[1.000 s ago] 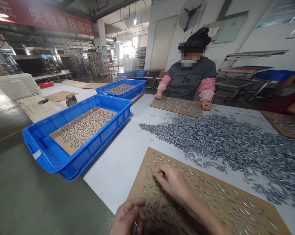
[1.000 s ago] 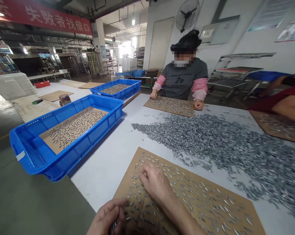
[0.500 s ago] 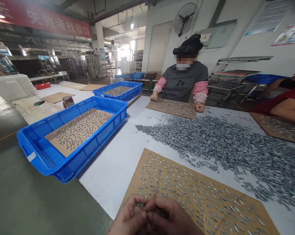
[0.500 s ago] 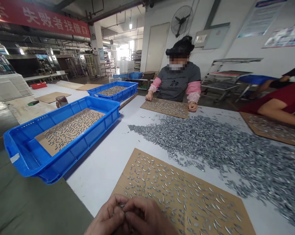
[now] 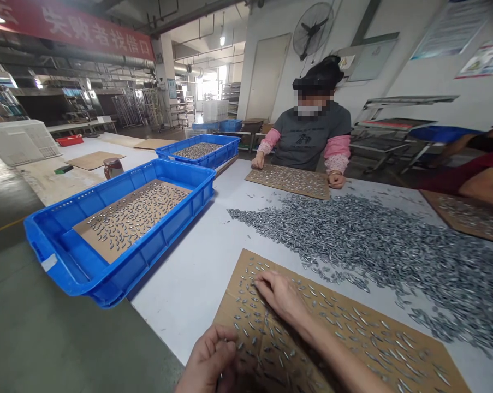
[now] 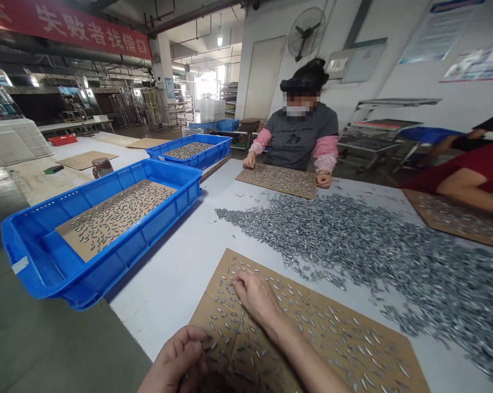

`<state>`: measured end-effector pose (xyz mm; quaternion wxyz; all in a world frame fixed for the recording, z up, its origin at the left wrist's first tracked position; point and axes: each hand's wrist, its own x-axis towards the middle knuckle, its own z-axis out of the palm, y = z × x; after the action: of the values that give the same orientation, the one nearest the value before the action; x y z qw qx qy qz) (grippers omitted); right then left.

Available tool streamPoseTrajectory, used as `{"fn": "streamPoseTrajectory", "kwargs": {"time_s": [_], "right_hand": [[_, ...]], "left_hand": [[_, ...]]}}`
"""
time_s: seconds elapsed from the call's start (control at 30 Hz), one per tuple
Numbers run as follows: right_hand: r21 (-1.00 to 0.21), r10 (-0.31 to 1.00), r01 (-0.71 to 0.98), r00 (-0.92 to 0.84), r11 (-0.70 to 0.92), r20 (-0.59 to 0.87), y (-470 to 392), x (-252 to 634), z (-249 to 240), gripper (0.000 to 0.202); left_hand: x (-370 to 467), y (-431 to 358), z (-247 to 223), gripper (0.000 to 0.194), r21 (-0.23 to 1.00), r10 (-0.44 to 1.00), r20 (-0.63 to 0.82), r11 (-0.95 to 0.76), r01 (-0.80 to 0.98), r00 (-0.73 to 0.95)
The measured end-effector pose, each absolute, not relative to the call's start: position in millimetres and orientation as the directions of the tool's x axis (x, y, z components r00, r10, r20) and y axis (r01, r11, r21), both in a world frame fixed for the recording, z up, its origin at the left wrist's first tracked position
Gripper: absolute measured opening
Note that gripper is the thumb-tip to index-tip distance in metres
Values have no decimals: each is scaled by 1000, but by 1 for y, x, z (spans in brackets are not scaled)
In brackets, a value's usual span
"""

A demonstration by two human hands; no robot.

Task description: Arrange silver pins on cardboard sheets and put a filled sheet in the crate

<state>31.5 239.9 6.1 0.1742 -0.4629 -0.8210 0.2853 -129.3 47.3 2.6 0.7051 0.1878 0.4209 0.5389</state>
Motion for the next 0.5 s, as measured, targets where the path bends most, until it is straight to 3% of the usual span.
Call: {"fn": "streamPoseTrajectory", "kwargs": {"time_s": [0.2, 0.5], "right_hand": [[-515, 853, 745, -519, 424, -49, 258, 21, -13, 26], [-377, 836, 816, -524, 438, -162, 261, 16, 1, 22]], "left_hand": [[-134, 45, -4, 60, 730, 902, -430, 369, -575, 33], [-139, 48, -7, 61, 721, 898, -440, 364, -590, 16]]}}
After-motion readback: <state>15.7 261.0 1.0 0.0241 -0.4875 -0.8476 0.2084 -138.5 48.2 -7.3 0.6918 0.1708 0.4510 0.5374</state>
